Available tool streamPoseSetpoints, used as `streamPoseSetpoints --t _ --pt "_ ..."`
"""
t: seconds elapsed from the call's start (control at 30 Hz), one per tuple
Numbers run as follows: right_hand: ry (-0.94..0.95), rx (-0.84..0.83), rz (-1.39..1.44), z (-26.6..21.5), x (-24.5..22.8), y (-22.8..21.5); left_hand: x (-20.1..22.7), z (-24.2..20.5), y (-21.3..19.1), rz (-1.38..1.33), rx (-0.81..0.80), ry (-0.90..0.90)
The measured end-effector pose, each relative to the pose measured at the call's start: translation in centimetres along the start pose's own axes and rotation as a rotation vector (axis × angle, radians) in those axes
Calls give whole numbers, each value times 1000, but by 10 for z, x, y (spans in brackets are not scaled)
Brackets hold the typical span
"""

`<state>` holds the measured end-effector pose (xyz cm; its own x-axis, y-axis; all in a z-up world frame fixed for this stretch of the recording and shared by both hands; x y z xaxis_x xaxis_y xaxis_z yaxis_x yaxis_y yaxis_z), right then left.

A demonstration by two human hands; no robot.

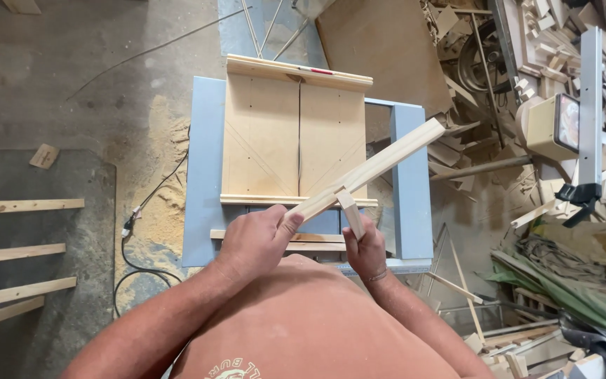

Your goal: Fitting pre-cut wooden slats together to test joinery on a table saw sled

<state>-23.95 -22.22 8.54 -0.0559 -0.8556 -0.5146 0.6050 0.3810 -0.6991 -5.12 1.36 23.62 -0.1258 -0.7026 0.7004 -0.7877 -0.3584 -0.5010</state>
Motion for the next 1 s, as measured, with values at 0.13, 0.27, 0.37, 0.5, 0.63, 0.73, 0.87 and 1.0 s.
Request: streamPoseSetpoints --t 0.13,0.27,0.37,0.5,0.63,0.73,0.87,1.0 --pt "62 -95 1 -4 11 3 0 -7 -12 71 -15 55" --pt "151 -156 -61 18 -9 -10 -11 13 -19 56 -113 63" --pt "313 -240 -63 28 -22 -16 -23 32 -16 -212 -256 14" --pt "484 -495 -113 45 -38 -12 -32 68 -8 -466 -415 89" --pt "431 -602 -211 46 -65 -7 -15 72 -8 -201 -181 91" --pt "58 -261 -194 28 -61 1 0 43 -16 -152 -43 94" --pt "-162 -132 -189 13 -29 9 -7 28 8 -164 8 282" --pt "-277 -33 -160 11 -20 17 0 12 21 -110 228 588"
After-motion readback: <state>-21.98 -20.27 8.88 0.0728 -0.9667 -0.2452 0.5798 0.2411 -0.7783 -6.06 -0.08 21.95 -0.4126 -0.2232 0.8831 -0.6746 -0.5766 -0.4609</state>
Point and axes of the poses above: each hand's wrist, its own z-axis towards the middle knuckle, its own y-axis out of the palm, x = y × z, the point moved 3 cm from there along z, towards the middle knuckle, and after that the axes turned 3 degrees about -y, right-handed, at the moved point
